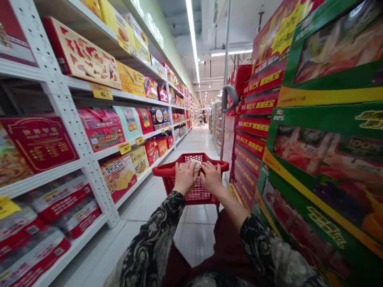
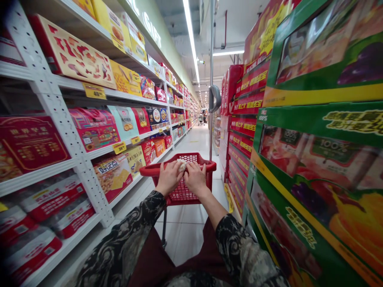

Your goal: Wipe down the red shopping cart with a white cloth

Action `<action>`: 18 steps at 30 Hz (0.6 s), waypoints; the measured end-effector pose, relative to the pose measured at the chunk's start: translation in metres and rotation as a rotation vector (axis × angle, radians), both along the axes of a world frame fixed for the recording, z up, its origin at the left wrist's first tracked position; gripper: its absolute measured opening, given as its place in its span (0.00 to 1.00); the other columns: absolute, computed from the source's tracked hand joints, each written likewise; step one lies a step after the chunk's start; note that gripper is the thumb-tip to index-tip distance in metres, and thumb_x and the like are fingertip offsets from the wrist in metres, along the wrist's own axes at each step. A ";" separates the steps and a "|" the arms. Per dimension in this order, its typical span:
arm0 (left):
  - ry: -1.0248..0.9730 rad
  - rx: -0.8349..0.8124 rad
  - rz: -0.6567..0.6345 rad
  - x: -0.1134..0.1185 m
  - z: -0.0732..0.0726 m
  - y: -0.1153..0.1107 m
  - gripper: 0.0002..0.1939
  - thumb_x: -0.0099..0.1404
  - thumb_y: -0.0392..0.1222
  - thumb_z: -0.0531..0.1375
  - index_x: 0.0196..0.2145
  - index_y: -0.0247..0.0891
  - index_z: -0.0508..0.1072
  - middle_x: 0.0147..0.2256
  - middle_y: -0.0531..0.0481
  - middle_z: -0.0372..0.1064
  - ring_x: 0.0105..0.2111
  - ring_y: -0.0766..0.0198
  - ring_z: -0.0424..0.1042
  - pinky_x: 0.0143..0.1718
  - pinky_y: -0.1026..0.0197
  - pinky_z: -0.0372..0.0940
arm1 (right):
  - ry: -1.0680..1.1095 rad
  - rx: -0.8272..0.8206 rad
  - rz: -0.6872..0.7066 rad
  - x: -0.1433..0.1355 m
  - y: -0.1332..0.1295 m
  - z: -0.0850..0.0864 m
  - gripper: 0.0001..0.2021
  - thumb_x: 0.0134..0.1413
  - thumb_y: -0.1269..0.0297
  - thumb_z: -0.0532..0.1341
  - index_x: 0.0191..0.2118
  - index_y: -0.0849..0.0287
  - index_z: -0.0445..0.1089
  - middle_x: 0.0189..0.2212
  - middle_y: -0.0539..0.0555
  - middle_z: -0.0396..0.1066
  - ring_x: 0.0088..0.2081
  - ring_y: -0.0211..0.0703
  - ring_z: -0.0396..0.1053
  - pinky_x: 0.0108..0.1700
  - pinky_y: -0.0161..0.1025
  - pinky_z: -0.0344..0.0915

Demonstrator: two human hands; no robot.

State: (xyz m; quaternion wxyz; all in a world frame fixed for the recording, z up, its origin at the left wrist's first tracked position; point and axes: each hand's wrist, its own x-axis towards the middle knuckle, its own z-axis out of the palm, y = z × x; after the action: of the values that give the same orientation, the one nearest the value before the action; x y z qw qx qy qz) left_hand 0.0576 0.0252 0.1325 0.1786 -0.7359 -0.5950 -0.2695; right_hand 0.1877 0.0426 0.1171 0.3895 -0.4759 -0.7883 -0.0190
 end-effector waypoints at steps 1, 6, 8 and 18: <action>-0.006 0.000 0.018 -0.006 0.000 0.000 0.19 0.64 0.44 0.49 0.52 0.43 0.62 0.55 0.44 0.62 0.53 0.55 0.62 0.59 0.38 0.40 | -0.006 -0.005 -0.002 0.001 0.000 -0.001 0.18 0.55 0.68 0.51 0.51 0.56 0.65 0.55 0.56 0.64 0.59 0.49 0.54 0.60 0.60 0.36; -0.082 -0.020 0.212 -0.050 0.005 -0.001 0.19 0.64 0.45 0.48 0.51 0.40 0.63 0.51 0.40 0.66 0.49 0.52 0.66 0.57 0.37 0.45 | 0.000 -0.014 -0.031 0.010 0.003 -0.005 0.19 0.54 0.68 0.52 0.51 0.58 0.66 0.54 0.57 0.64 0.58 0.50 0.55 0.59 0.61 0.35; -0.097 -0.026 0.246 -0.058 0.005 -0.001 0.19 0.65 0.45 0.48 0.51 0.37 0.64 0.49 0.39 0.67 0.48 0.50 0.66 0.55 0.37 0.46 | 0.010 -0.007 -0.041 0.011 0.004 -0.007 0.18 0.54 0.69 0.51 0.51 0.59 0.66 0.54 0.58 0.65 0.58 0.50 0.56 0.59 0.61 0.36; -0.018 0.034 0.019 -0.004 -0.003 0.003 0.19 0.63 0.43 0.50 0.52 0.43 0.63 0.54 0.44 0.63 0.53 0.55 0.62 0.59 0.39 0.41 | 0.007 0.007 -0.012 0.003 0.002 -0.010 0.19 0.54 0.69 0.52 0.52 0.58 0.65 0.55 0.57 0.63 0.58 0.50 0.56 0.60 0.59 0.38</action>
State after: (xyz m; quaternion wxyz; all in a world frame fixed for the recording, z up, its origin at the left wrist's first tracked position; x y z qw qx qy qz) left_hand 0.0537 0.0284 0.1290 0.1881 -0.7246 -0.5988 -0.2847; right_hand 0.1911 0.0444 0.1071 0.3938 -0.4791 -0.7841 -0.0225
